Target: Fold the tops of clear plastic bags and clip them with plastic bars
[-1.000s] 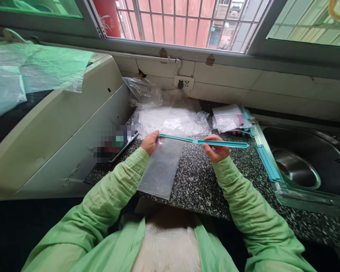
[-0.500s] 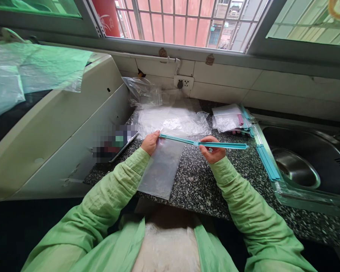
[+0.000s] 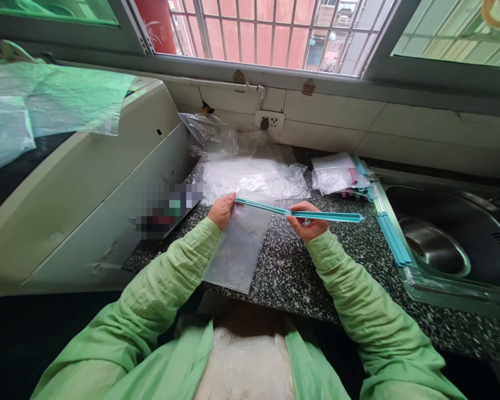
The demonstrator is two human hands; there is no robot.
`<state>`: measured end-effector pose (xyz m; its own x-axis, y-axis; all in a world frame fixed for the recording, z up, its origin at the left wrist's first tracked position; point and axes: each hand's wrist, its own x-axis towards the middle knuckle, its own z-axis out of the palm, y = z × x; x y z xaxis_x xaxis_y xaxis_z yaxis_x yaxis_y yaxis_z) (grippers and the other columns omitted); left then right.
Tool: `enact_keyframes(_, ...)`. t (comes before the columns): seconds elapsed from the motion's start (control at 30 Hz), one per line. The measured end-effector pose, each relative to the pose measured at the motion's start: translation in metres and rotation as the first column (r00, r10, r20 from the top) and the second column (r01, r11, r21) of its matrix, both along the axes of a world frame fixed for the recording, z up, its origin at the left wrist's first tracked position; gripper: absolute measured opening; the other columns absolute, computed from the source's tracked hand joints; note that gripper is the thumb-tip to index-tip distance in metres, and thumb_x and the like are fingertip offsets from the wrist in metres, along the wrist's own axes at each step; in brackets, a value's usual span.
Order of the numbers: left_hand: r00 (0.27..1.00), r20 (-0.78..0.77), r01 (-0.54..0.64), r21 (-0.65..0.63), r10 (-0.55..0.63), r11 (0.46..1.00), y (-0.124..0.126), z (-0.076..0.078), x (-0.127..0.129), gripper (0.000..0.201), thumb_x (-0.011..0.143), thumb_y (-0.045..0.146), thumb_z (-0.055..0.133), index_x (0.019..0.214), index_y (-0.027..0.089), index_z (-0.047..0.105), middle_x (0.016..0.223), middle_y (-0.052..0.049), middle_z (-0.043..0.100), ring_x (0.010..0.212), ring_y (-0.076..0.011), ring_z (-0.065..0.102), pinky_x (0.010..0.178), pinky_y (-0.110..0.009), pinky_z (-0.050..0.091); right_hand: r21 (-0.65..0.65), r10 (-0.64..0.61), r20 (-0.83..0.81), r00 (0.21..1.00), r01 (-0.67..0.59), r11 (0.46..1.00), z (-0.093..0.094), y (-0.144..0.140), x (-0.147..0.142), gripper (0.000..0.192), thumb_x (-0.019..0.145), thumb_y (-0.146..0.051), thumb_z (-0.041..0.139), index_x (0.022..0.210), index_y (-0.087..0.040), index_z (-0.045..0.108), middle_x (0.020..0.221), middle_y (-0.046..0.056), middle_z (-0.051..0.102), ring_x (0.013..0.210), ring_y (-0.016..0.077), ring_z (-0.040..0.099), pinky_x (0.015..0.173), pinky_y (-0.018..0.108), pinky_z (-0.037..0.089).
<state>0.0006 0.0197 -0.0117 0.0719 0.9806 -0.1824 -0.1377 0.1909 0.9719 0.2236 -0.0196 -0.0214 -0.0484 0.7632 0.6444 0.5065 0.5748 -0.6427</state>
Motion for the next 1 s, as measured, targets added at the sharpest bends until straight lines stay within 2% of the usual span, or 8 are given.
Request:
enact_keyframes(0.3,1.000,0.016,0.025,0.034,-0.025,0.999,0.0017,-0.0053,-0.0004,0.041,0.074,0.046,0.051,0.051,0.013,0.048,0.040,0.005,0.041,0.034,-0.0041,0.032,0.036,-0.019,0.024,0.016,0.005,0.171,0.985,-0.008,1.000,-0.0018,0.0022,0.0010,0.015,0.068,-0.031,0.061,0.075,-0.018,0.060,0.066,0.003,0.061,0.043,0.0078,0.048,0.039,0.022,0.042)
enact_keyframes(0.53,1.000,0.016,0.020,0.018,-0.020,1.000,0.0002,0.0002,-0.0003,0.043,0.070,0.051,0.054,0.050,0.013,0.049,0.038,0.004,0.042,0.034,-0.0040,0.032,0.036,-0.019,0.023,0.065,-0.027,0.275,0.961,0.010,0.998,-0.0047,0.0045,0.0018,0.014,0.069,-0.033,0.060,0.073,-0.019,0.061,0.068,0.005,0.064,0.050,0.0119,0.055,0.045,0.025,0.047)
enact_keyframes(0.67,0.999,0.020,0.027,-0.025,-0.026,0.999,0.0005,-0.0009,-0.0016,0.044,0.071,0.052,0.053,0.052,0.012,0.054,0.040,0.002,0.045,0.035,-0.0046,0.035,0.036,-0.020,0.024,0.106,-0.048,0.285,0.957,0.019,0.994,-0.0042,0.0043,0.0015,0.014,0.069,-0.032,0.060,0.072,-0.018,0.061,0.066,0.005,0.064,0.050,0.0121,0.055,0.046,0.025,0.048)
enact_keyframes(0.77,0.996,0.073,0.059,-0.022,-0.057,0.998,0.0017,-0.0048,-0.0029,0.045,0.069,0.054,0.053,0.054,0.012,0.056,0.040,0.002,0.045,0.035,-0.0049,0.035,0.036,-0.020,0.024,0.088,-0.051,0.275,0.960,0.028,0.996,-0.0040,0.0040,0.0015,0.014,0.070,-0.033,0.060,0.071,-0.019,0.060,0.065,0.005,0.064,0.049,0.0118,0.055,0.046,0.025,0.048)
enact_keyframes(0.9,0.983,0.160,0.099,-0.035,-0.093,0.994,0.0020,-0.0064,-0.0029,0.030,0.059,0.041,0.065,0.057,0.012,0.056,0.041,0.005,0.044,0.034,-0.0032,0.033,0.035,-0.018,0.021,0.085,-0.064,0.261,0.963,0.043,0.995,-0.0042,0.0035,0.0011,0.015,0.070,-0.034,0.059,0.071,-0.019,0.060,0.064,0.004,0.064,0.046,0.0108,0.053,0.044,0.025,0.047)
enact_keyframes(1.0,0.980,0.167,0.122,-0.048,-0.112,0.991,0.0017,-0.0052,-0.0024,0.018,0.054,0.026,0.065,0.058,0.012,0.055,0.042,0.005,0.045,0.036,-0.0030,0.035,0.036,-0.017,0.023,0.103,-0.081,0.254,0.964,0.056,0.993,-0.0036,0.0029,0.0005,0.015,0.070,-0.035,0.059,0.071,-0.019,0.060,0.064,0.004,0.064,0.045,0.0104,0.052,0.043,0.024,0.046)
